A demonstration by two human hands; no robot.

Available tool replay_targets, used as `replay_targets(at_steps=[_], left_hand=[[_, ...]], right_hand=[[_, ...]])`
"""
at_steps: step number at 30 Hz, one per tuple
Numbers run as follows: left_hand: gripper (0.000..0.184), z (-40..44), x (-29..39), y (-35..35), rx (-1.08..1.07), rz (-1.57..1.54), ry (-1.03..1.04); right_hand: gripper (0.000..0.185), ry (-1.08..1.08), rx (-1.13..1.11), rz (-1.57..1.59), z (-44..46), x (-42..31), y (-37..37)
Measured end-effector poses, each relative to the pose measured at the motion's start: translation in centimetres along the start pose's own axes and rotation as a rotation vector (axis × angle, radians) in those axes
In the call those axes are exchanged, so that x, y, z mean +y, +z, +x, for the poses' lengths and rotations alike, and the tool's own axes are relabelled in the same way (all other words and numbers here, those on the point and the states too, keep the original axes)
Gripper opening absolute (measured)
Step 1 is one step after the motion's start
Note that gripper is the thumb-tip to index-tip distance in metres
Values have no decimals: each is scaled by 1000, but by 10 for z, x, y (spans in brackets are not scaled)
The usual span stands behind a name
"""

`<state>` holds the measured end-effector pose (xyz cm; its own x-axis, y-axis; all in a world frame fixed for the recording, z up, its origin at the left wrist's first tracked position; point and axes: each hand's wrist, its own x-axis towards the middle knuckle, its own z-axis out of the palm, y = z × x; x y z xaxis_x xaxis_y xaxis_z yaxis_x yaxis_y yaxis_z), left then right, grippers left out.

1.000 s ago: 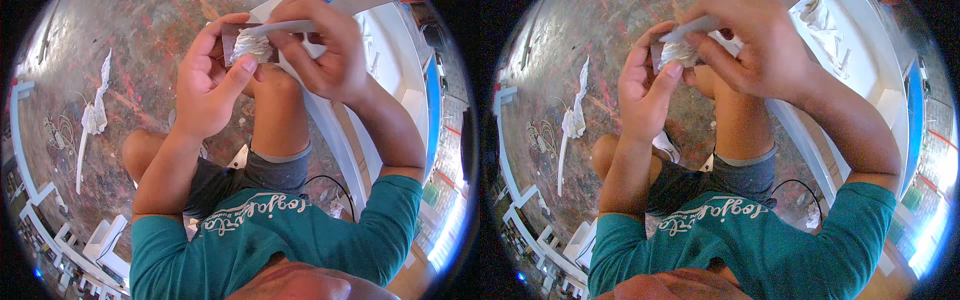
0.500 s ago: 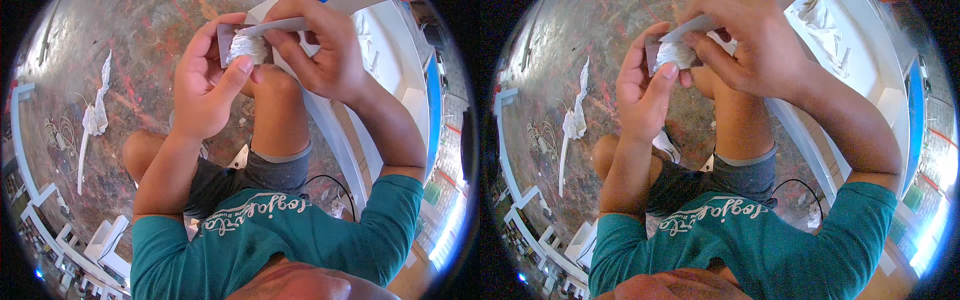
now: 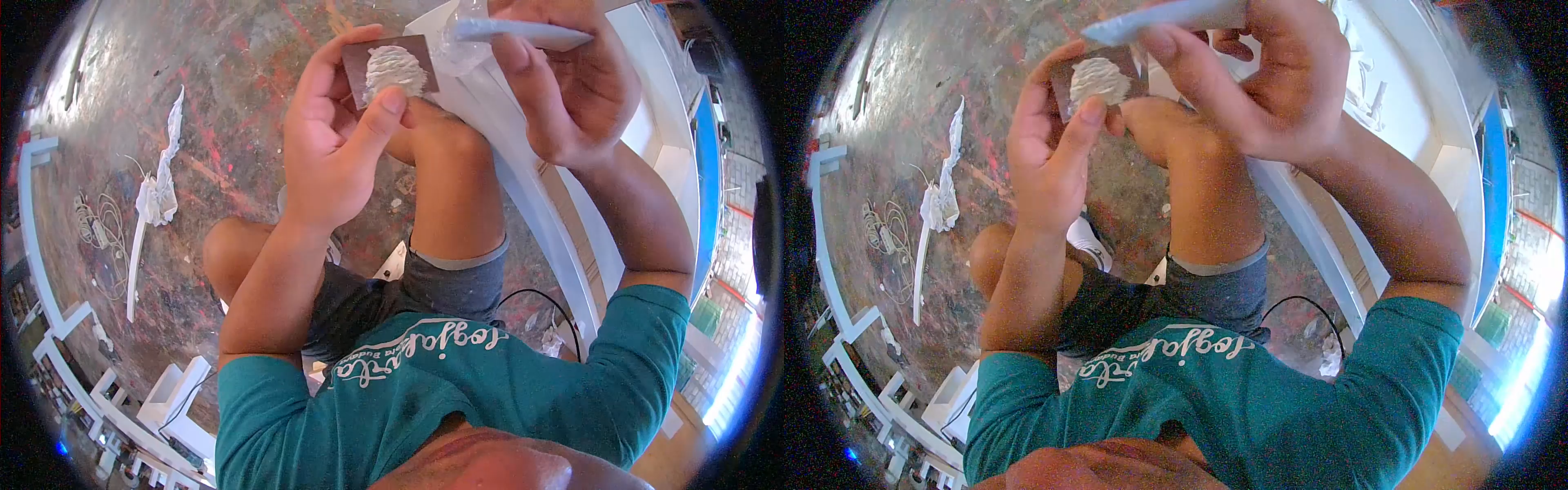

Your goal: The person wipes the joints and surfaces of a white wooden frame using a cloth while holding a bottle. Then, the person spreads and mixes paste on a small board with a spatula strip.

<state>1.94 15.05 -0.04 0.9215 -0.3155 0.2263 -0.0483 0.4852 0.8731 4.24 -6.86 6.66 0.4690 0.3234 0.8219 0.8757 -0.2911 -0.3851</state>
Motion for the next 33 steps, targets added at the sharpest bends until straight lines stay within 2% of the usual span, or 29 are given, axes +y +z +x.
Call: replay_targets(at_steps=[3, 4, 6, 8, 14, 19, 22, 25, 27, 29, 31, 33], left_hand=[[51, 2, 2, 0, 75, -16, 37], [51, 2, 2, 0, 113, -34, 61], [51, 4, 3, 1, 202, -55, 101], [51, 5, 4, 2, 301, -66, 133], [54, -4, 8, 12, 242, 139, 148], [56, 0, 1, 12, 264, 290, 314], [56, 5, 3, 12, 290, 311, 338], [57, 9, 10, 8, 345, 310, 309], [57, 12, 17, 1, 383, 296, 283], [57, 13, 21, -4, 413, 274, 260], [57, 13, 26, -7, 419, 278, 246], [57, 12, 28, -8, 414, 275, 239]], right_hand=[[20, 286, -37, -71, -4, -23, 3], [18, 338, -111, -78, -1, -29, 4], [30, 426, -258, -103, -3, -30, 8], [29, 467, -368, -91, -6, -34, 14], [27, 562, -374, 36, -16, -47, 32], [29, 629, -425, 99, -16, -53, 31], [29, 561, -395, 123, -20, -48, 34], [29, 355, -306, 23, -10, -49, 27], [33, 164, -229, -272, 2, -48, 8], [41, 100, -140, -467, 10, -46, -1], [51, 166, -60, -566, 18, -43, -3], [54, 145, -14, -606, 17, -33, 1]])
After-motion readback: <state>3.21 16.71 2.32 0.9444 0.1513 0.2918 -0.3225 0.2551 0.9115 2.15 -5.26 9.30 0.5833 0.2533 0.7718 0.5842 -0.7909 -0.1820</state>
